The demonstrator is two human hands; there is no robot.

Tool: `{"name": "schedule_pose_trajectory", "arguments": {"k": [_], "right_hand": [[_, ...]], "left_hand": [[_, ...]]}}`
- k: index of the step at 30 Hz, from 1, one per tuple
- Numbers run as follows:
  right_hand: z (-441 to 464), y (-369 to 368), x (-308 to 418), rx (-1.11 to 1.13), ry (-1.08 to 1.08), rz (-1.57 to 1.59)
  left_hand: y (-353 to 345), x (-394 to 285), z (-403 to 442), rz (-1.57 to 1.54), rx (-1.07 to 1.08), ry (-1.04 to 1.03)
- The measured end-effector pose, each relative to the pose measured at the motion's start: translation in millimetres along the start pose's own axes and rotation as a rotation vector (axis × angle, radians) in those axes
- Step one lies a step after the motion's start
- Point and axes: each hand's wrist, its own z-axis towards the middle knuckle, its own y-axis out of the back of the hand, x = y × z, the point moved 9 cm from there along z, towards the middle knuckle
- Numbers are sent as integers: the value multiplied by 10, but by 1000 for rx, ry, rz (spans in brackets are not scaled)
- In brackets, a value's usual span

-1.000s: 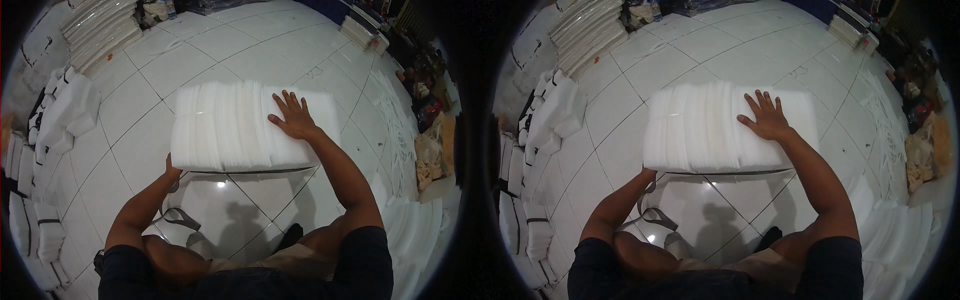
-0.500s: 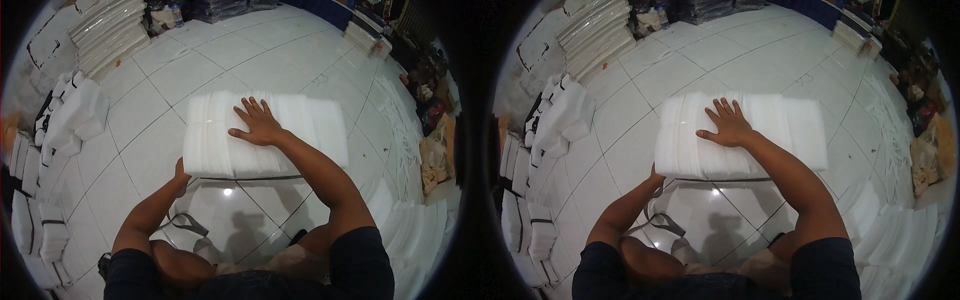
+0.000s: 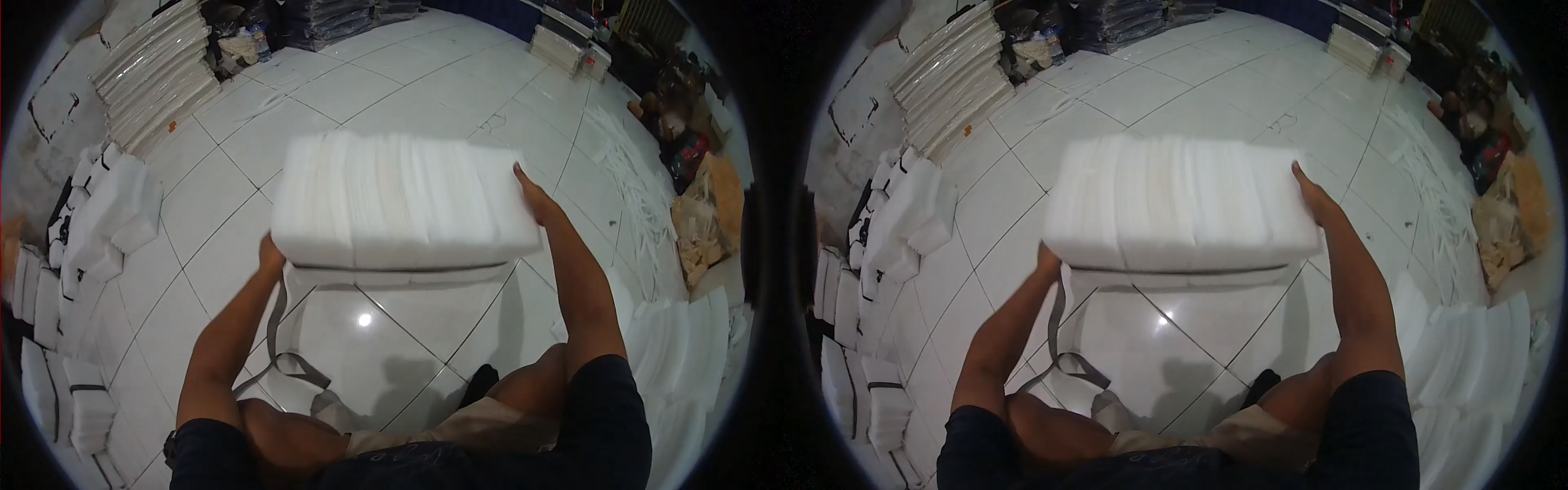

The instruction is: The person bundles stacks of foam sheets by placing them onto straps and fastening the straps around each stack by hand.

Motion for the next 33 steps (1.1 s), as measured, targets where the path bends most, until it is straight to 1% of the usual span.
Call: {"name": "schedule_pose_trajectory", "arguments": {"k": [1, 2, 3, 4, 5, 6, 7, 8, 9, 10, 11, 13, 14, 15, 16, 17, 19, 20, 22, 23, 24, 25, 26, 27, 29, 30, 33], "right_hand": [[17, -84, 56, 25, 60, 12], [-60, -155, 97, 80, 60, 26], [-101, -214, 93, 84, 61, 49], [-137, -339, 129, 145, 95, 97], [-164, -449, 191, 207, 134, 140], [-197, -515, 210, 218, 142, 150], [-271, -701, 164, 359, 101, 139], [-343, -873, 139, 501, 62, 122], [-320, -902, 158, 517, 76, 126], [-231, -904, 21, 542, -4, -51], [-127, -877, -84, 558, -77, -234], [232, -570, -1, 183, -5, -427], [237, -576, 159, 190, 25, -424], [218, -438, 473, 49, 173, -361], [165, -267, 772, -99, 315, -288], [153, -215, 953, -106, 336, -279], [-132, 175, 1531, -526, 710, -161], [-257, 215, 1652, -531, 716, -156], [-705, 398, 1939, -628, 902, 47], [-854, 407, 2019, -625, 906, 54], [-1028, 402, 2094, -573, 960, 144], [-1215, 399, 2190, -522, 1017, 234], [-1387, 358, 2269, -461, 1025, 261], [-1562, 314, 2316, -458, 1031, 257], [-2118, 101, 2534, -401, 1325, 137], [-2342, -57, 2602, -321, 1374, 89], [-2945, -669, 2858, -66, 1530, -88]], "left_hand": [[113, -161, 192, 36, -36, 20], [236, -564, 274, -14, -86, -40], [388, -1070, 308, -63, -136, -103], [586, -1451, 399, -132, -233, -112], [731, -2079, 314, -16, -303, -222], [1010, -2508, 534, 334, -374, -304], [1121, -3052, 592, 456, -363, -512], [1137, -3545, 400, 370, -388, -417], [880, -4196, -64, 389, -356, -535], [817, -4543, -124, 306, -254, -587], [655, -4778, -188, 97, -128, -574], [241, -5339, -673, 306, -201, -856], [-38, -5515, -977, 457, -212, -962], [-196, -5548, -950, 493, -146, -1037], [-373, -5583, -1021, 460, -63, -1048], [-538, -5597, -1040, 521, 18, -1060], [-719, -5554, -1113, 667, 89, -1056], [-736, -5524, -1145, 668, 86, -1065], [-777, -5296, -1040, 647, 195, -938], [-799, -5110, -936, 568, 264, -944], [-861, -4839, -808, 620, 338, -822], [-941, -4643, -869, 584, 351, -922], [-940, -4615, -918, 694, 277, -919], [-913, -4603, -934, 802, 205, -909], [-797, -4586, -848, 770, 192, -868], [-718, -4565, -785, 742, 184, -826], [-502, -4483, -717, 744, 145, -822]]}}
